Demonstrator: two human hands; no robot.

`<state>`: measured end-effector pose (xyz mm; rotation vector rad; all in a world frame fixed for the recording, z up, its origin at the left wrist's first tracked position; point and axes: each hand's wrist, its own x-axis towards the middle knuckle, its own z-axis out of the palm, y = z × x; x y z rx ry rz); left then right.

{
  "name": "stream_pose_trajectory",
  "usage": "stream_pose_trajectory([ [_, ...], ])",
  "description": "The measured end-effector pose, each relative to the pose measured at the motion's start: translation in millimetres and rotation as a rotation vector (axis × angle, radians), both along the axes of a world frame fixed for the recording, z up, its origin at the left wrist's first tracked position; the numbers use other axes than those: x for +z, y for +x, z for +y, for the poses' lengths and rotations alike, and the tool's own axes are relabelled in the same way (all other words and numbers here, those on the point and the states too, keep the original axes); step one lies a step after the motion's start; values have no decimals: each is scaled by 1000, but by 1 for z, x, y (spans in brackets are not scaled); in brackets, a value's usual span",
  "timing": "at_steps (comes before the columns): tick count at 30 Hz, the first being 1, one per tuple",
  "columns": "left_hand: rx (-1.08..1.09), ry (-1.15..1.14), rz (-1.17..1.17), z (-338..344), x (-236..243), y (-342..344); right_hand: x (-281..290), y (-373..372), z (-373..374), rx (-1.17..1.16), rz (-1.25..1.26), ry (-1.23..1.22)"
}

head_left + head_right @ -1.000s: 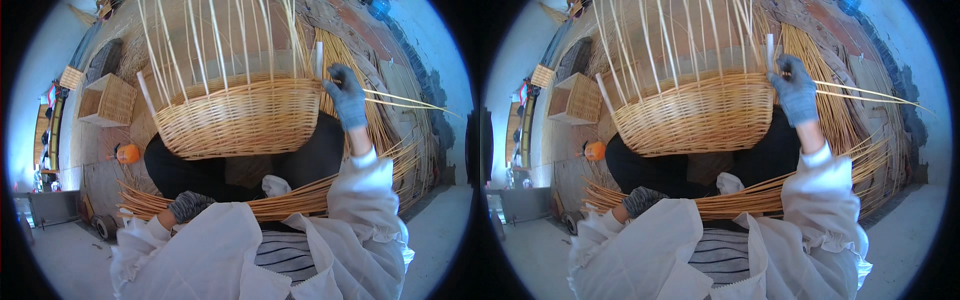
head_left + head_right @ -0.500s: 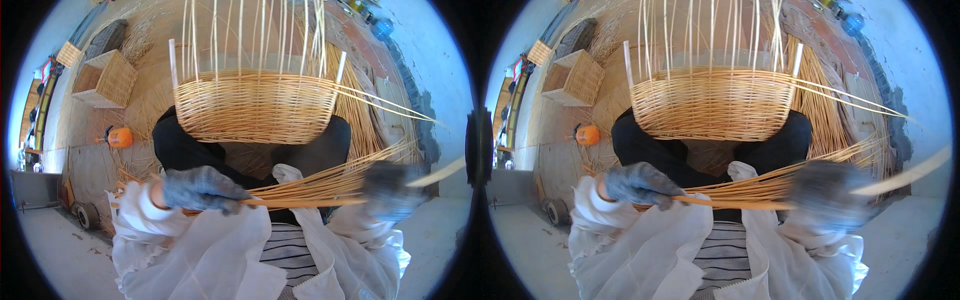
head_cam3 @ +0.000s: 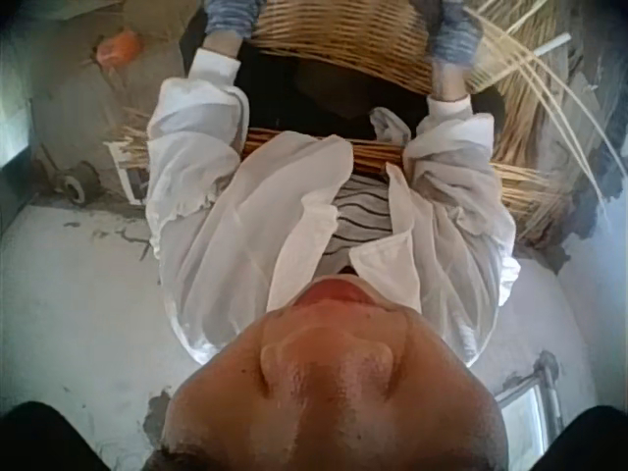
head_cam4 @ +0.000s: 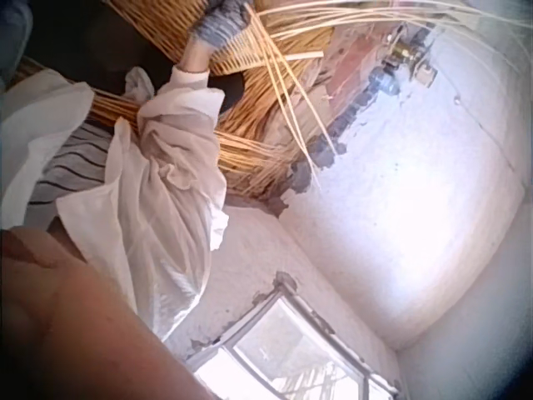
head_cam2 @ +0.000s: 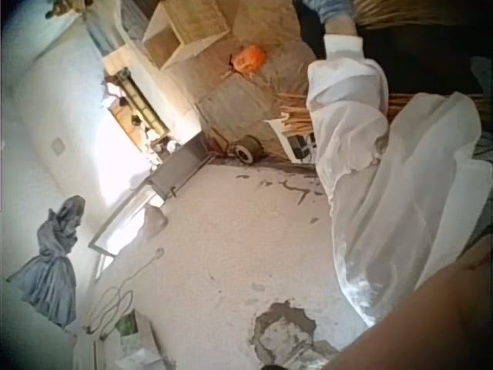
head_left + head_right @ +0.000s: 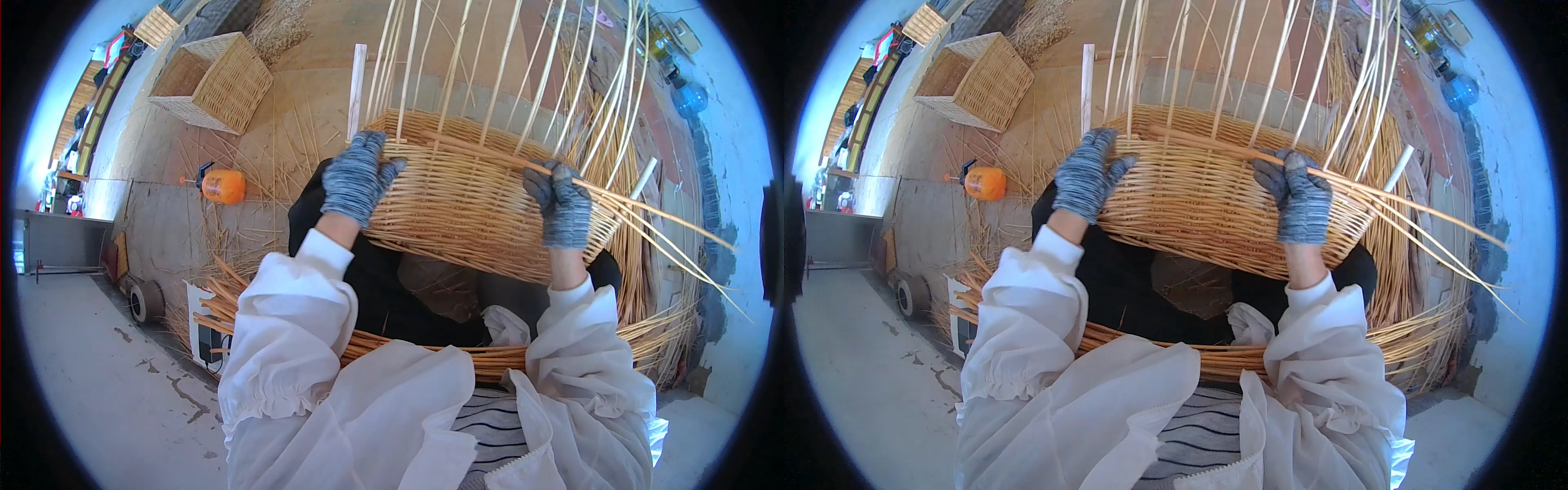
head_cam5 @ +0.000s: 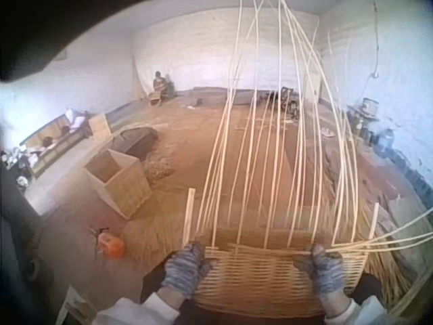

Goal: Weaving a large wicker basket using willow rods, including trimming rods with shears.

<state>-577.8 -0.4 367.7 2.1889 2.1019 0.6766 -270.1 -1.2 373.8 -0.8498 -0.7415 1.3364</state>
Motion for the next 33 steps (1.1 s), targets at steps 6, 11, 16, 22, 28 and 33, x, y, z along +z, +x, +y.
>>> stream_pose_trajectory([
  [6,8,-83,-68,10,-21,0,-26,-24,19,159,-18,-145],
  [11,50,-198,-130,13,14,16,-26,-18,32,199,-65,-193],
  [16,-46,68,-100,30,37,64,-22,-16,33,235,-15,-271],
  [22,-181,-543,-257,39,15,57,-12,57,16,157,-102,120],
  [28,-16,-493,-175,29,4,75,86,26,121,89,-1377,632],
  [33,196,-385,-7,33,7,90,34,-117,220,-502,-1464,1056],
])
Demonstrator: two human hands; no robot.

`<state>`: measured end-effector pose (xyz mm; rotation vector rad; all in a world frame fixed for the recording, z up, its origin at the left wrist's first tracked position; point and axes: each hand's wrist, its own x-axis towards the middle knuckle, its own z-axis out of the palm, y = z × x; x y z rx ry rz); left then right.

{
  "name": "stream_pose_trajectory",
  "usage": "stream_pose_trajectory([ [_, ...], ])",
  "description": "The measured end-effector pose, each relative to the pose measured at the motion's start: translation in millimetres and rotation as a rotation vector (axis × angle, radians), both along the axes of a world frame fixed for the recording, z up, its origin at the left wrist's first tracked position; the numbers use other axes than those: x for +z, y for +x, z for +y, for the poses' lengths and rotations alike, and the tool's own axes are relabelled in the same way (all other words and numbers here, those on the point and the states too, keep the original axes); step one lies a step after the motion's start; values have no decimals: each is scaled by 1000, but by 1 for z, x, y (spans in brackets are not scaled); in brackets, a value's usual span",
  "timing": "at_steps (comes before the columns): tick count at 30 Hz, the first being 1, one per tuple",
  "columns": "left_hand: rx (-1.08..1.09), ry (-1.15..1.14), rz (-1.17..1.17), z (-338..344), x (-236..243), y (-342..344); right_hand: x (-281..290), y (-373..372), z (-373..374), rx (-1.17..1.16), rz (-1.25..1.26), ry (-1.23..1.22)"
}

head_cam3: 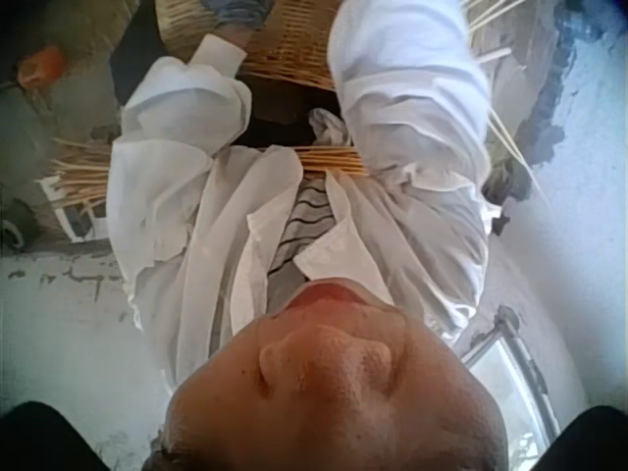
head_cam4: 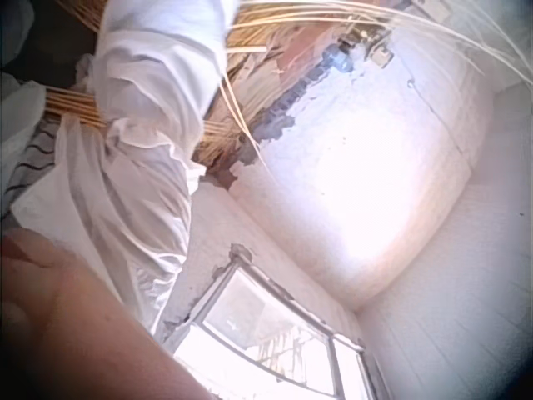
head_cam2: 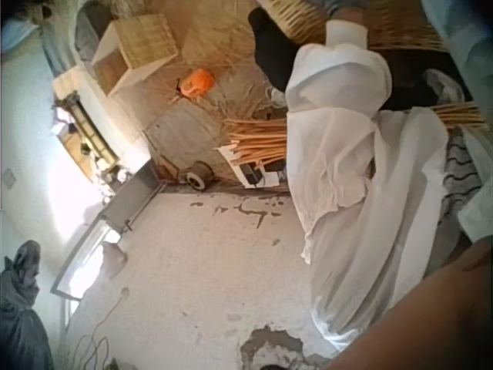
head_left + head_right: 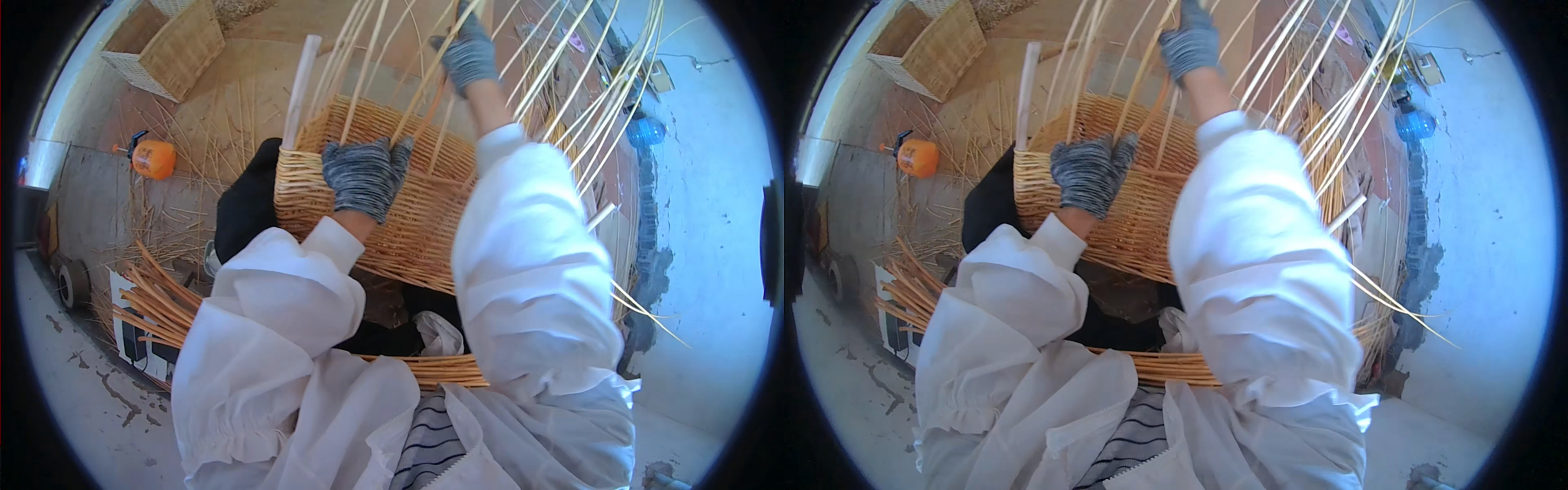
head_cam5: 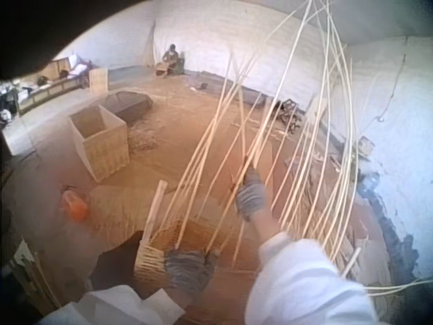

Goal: Weaving a large wicker basket using willow rods, including trimming rods with shears.

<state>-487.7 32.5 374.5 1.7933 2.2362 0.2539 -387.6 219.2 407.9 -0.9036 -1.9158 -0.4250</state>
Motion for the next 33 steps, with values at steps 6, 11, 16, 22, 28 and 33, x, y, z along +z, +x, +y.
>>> stream_pose_trajectory([
  [6,-46,-159,-205,10,4,-18,49,14,-40,1201,888,-994],
  [11,-106,-251,-277,9,12,-26,37,84,-166,735,1038,-702],
  [16,-156,-254,-370,6,25,-19,-71,140,-210,785,1437,-640],
  [22,-84,-172,-202,5,27,0,32,79,-206,375,1291,-677],
  [28,-4,-274,-144,4,33,0,5,75,-197,274,1234,-820],
  [33,-99,-34,-39,-9,53,8,-48,115,-211,695,1489,-727],
])
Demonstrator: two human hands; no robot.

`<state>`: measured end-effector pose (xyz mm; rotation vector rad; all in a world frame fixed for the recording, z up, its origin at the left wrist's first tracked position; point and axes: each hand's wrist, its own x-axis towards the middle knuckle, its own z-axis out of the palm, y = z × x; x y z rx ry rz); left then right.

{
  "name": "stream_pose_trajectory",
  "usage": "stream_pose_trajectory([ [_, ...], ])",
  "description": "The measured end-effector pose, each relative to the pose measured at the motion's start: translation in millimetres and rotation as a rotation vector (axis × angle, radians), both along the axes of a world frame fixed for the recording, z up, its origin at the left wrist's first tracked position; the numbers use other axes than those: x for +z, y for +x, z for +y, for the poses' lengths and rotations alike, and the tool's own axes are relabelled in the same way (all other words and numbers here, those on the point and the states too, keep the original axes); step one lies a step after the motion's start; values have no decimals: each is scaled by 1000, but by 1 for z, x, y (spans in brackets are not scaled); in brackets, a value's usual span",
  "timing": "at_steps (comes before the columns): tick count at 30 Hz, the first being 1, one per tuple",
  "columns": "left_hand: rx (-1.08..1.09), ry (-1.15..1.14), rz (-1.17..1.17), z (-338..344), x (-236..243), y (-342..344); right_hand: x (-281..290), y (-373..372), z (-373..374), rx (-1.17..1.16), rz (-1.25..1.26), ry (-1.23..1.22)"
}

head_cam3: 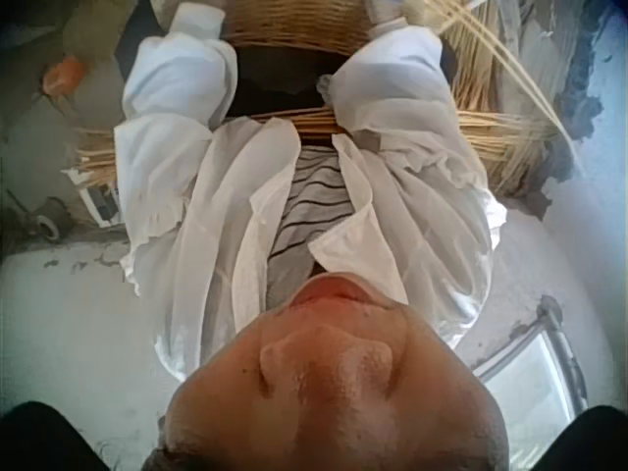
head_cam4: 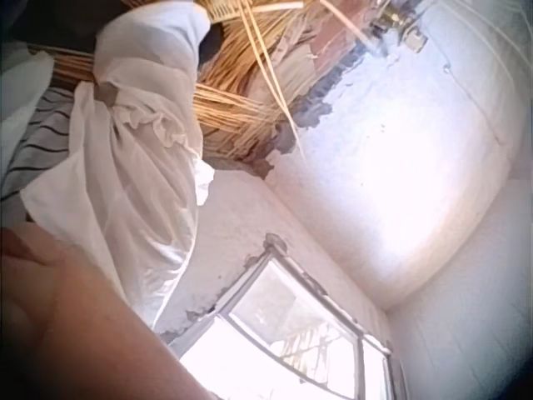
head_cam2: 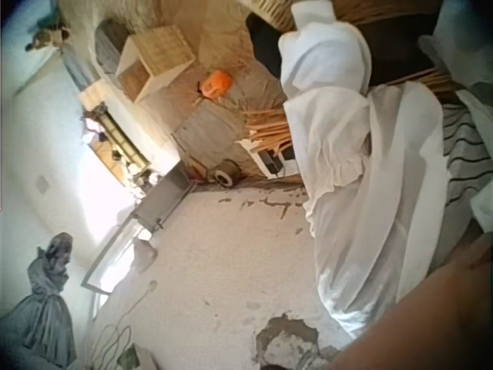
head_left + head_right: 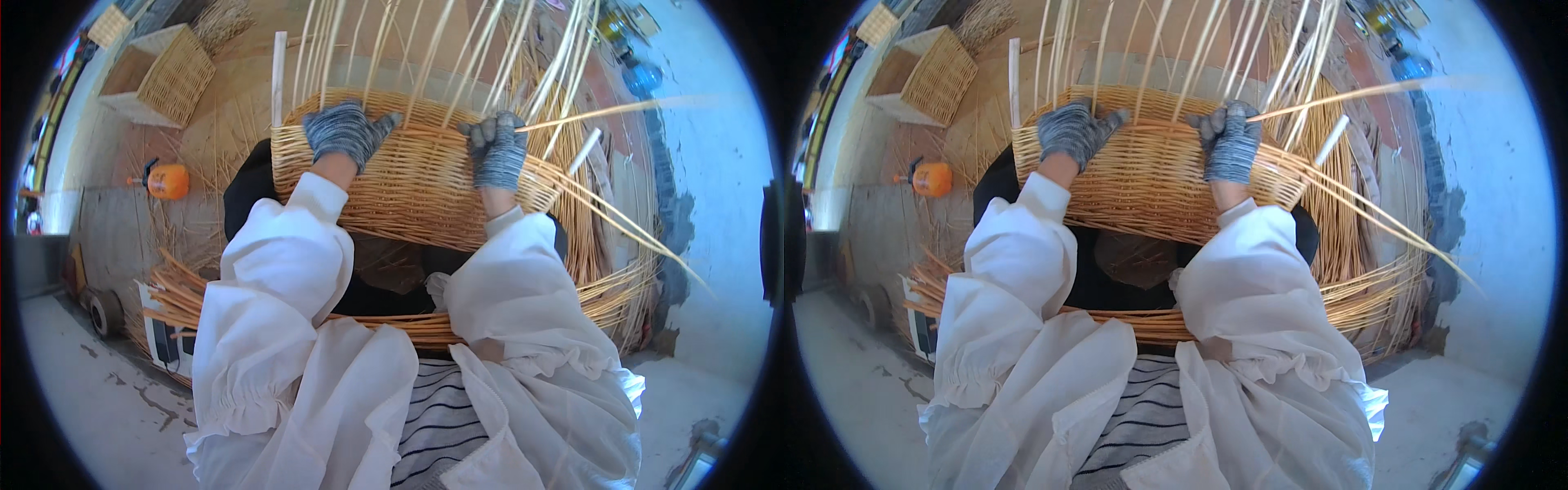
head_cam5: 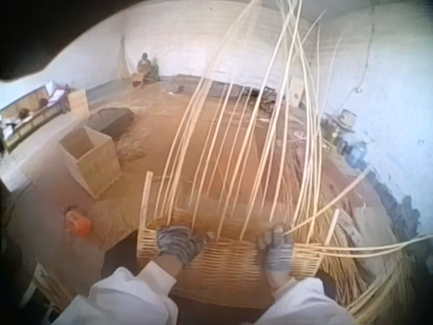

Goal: Weaving a large wicker basket using willow rods, including trimming rods with shears.

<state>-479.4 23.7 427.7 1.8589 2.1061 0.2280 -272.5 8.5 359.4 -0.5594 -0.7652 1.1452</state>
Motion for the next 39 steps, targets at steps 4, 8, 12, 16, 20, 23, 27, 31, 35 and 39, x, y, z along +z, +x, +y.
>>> stream_pose_trajectory([
  [4,-242,402,-65,5,10,42,8,40,-6,-153,188,-391],
  [8,-423,-158,-33,22,2,77,0,132,-17,-13,-12,-141],
  [12,-405,-150,-161,34,-22,74,4,184,-10,119,-193,-331],
  [16,-329,-106,-383,35,-44,71,79,156,51,470,-764,7],
  [20,-81,-106,-333,27,-47,91,123,61,146,-385,-1806,629],
  [23,23,-60,-209,27,-40,96,108,35,182,-403,-1563,326],
  [27,-103,-159,-296,37,-35,83,90,66,90,-407,-717,115],
  [31,-237,-124,-428,41,-42,82,36,112,14,-243,-130,176],
  [35,-116,-92,-284,35,-44,98,0,137,17,-249,24,32],
  [39,-175,-3,-597,30,-32,92,-3,146,26,-247,120,-50],
])
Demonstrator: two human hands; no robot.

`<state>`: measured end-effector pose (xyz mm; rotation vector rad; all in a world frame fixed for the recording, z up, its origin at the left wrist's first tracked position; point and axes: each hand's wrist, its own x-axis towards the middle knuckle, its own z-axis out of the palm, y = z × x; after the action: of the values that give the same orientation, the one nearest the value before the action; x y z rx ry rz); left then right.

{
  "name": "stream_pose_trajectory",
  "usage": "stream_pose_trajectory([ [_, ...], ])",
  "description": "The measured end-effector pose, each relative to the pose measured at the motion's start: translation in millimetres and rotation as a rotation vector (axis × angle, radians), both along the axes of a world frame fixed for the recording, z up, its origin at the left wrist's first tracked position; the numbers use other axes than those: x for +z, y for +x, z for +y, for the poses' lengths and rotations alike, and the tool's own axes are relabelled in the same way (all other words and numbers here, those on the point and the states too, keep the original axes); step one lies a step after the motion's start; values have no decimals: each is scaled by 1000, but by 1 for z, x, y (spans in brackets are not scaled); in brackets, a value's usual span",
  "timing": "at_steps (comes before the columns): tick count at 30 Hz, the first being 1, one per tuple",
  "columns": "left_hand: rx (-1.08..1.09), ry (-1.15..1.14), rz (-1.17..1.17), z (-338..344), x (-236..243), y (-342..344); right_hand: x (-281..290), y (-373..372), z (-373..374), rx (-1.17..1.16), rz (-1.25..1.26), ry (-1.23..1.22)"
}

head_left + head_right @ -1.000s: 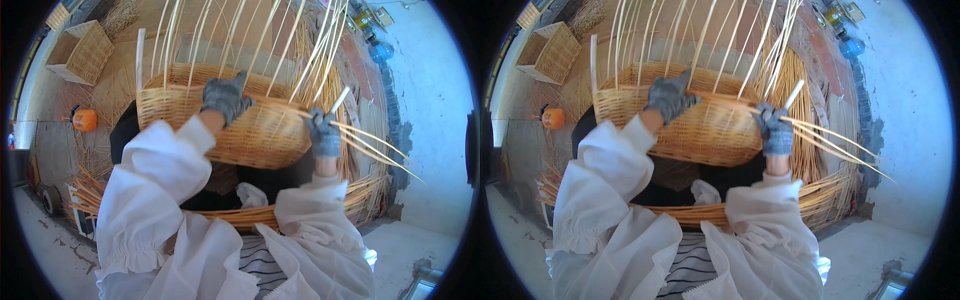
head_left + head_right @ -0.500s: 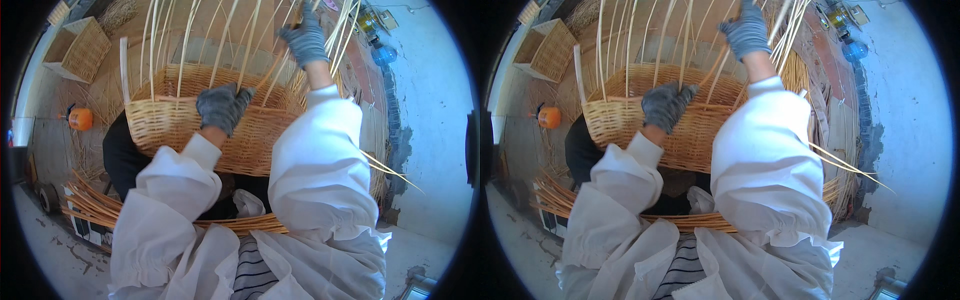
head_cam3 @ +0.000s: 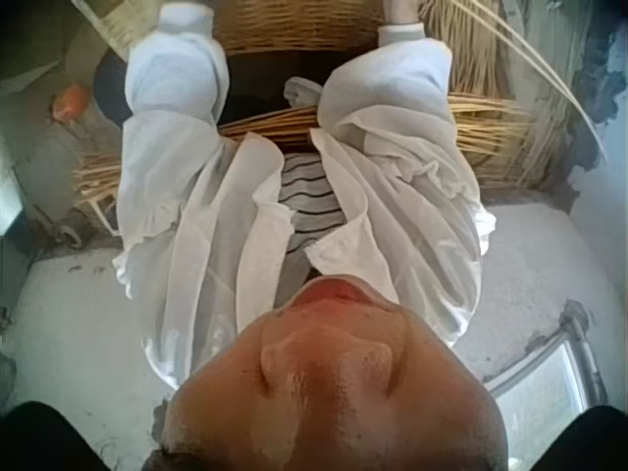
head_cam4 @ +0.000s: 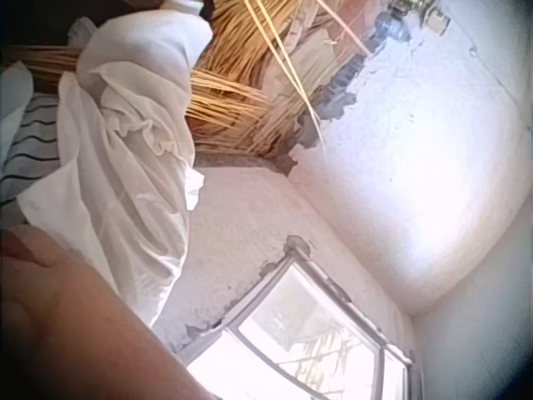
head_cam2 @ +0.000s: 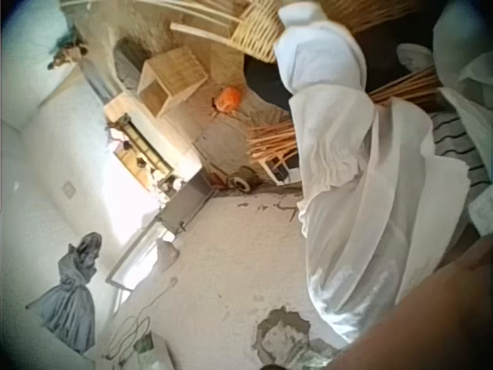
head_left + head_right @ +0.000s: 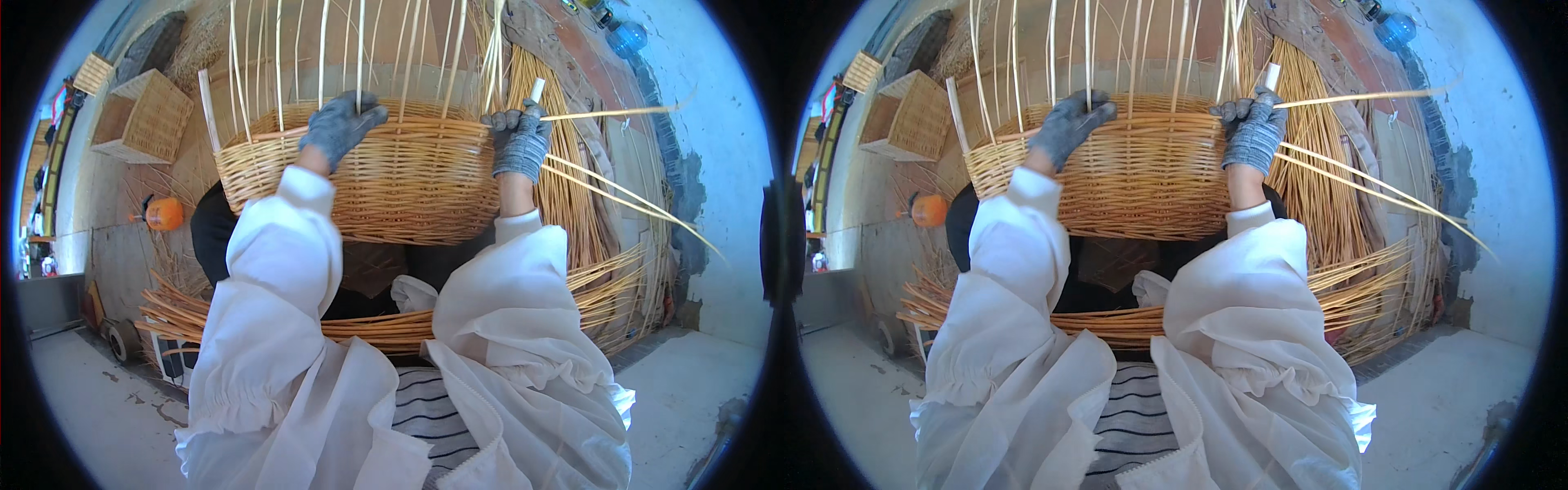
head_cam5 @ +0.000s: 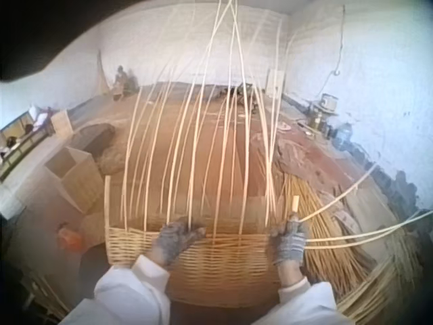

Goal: Weaving a large wicker basket using willow rods, including trimming rods with shears.

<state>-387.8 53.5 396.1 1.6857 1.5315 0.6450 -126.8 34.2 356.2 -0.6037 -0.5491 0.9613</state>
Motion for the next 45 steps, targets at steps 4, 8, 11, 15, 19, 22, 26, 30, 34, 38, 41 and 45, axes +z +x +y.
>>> stream_pose_trajectory([
  [4,230,84,-280,-12,-2,1,12,-4,-8,37,-16,-37],
  [8,451,819,-502,-61,-12,26,11,-7,-9,-35,21,-62],
  [11,343,766,-502,-98,15,15,-2,-3,-7,-8,78,38],
  [15,183,440,-724,-105,67,3,-14,1,-1,32,-30,78],
  [19,-101,494,478,-29,36,41,10,-18,-4,-49,18,42],
  [22,-168,105,639,11,-14,50,52,-45,-23,-156,14,-137],
  [26,-167,169,470,3,-26,35,88,-62,-61,-224,-376,10],
  [30,11,104,250,-23,25,49,51,-36,-50,-67,70,15],
  [34,-92,234,196,-13,55,93,-8,6,-35,49,99,92],
  [38,-435,-125,262,10,40,109,17,74,-64,16,-16,85],
  [41,-303,-153,137,0,17,107,68,91,-50,122,-527,-78],
  [45,-66,-47,161,-16,-5,115,104,50,49,-139,-1321,38],
])
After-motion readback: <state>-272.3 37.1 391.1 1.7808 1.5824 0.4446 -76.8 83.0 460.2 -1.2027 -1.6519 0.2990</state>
